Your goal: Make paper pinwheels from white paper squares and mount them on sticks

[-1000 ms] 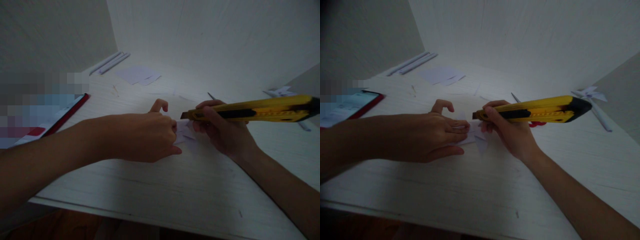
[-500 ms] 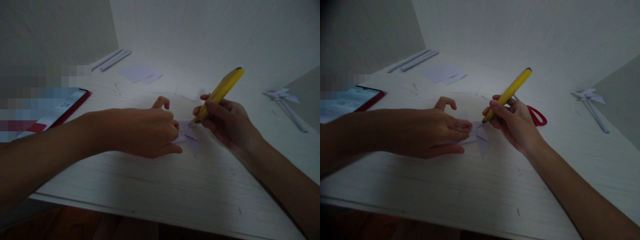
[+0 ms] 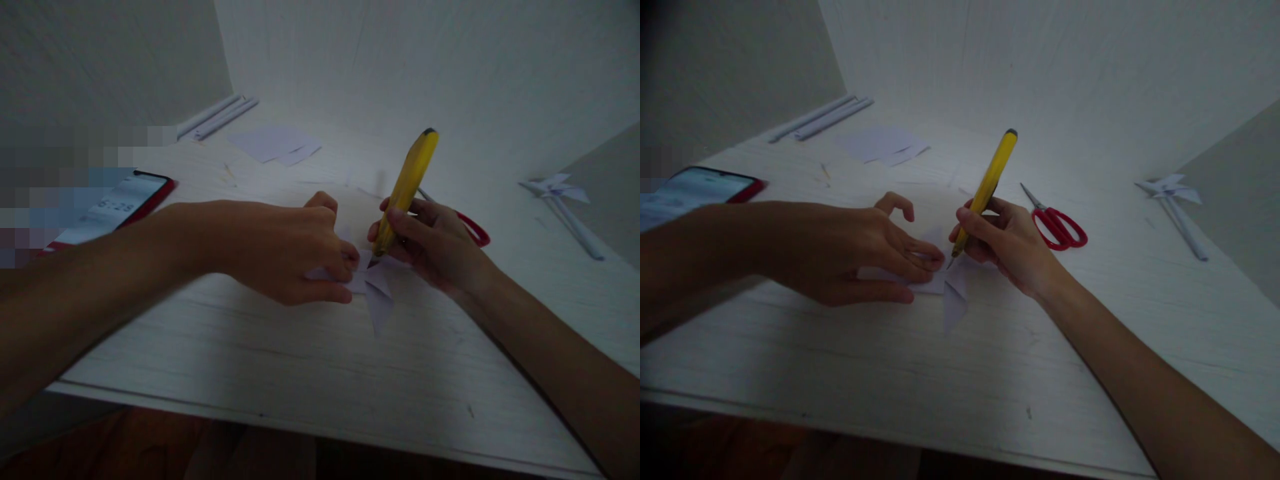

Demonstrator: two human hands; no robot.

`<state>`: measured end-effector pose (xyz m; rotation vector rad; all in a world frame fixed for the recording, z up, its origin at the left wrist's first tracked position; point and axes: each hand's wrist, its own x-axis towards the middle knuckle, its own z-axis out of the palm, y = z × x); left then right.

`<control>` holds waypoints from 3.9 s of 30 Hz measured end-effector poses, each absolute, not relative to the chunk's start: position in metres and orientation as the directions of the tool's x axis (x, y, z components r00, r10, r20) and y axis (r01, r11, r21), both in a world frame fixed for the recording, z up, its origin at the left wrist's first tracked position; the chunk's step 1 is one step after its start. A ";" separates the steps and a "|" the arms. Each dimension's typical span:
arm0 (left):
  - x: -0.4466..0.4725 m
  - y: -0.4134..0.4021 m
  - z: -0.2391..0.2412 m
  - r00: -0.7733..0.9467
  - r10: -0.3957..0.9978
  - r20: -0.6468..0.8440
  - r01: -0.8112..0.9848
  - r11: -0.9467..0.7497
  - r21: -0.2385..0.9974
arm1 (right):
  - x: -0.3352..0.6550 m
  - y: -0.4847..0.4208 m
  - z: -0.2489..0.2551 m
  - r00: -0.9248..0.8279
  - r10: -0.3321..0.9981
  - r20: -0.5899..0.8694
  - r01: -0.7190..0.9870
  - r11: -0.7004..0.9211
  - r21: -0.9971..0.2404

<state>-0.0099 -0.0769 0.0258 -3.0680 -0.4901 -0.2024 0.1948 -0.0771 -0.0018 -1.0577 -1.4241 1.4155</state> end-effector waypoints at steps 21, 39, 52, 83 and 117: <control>-0.006 -0.076 0.026 0.973 0.228 0.024 0.227 -0.973 0.035 | 0.195 -0.063 -0.006 -0.341 0.940 -0.014 0.024 -0.007 -1.000; -0.005 -0.078 0.027 0.965 0.262 0.010 0.262 -0.965 -0.006 | 0.190 -0.062 -0.008 -0.351 0.936 -0.026 0.068 -0.002 -0.998; -0.006 -0.077 0.026 0.968 0.246 0.039 0.247 -0.969 -0.008 | 0.190 -0.058 -0.012 -0.358 0.934 0.003 0.093 0.039 -0.995; -0.003 -0.079 0.029 0.966 0.252 0.050 0.253 -0.968 -0.007 | 0.192 -0.056 -0.014 -0.399 0.916 0.036 0.121 0.091 -0.988; -0.009 -0.077 0.021 0.962 0.251 0.111 0.255 -0.967 -0.024 | 0.192 -0.060 -0.010 -0.335 0.937 0.093 0.081 0.127 -0.989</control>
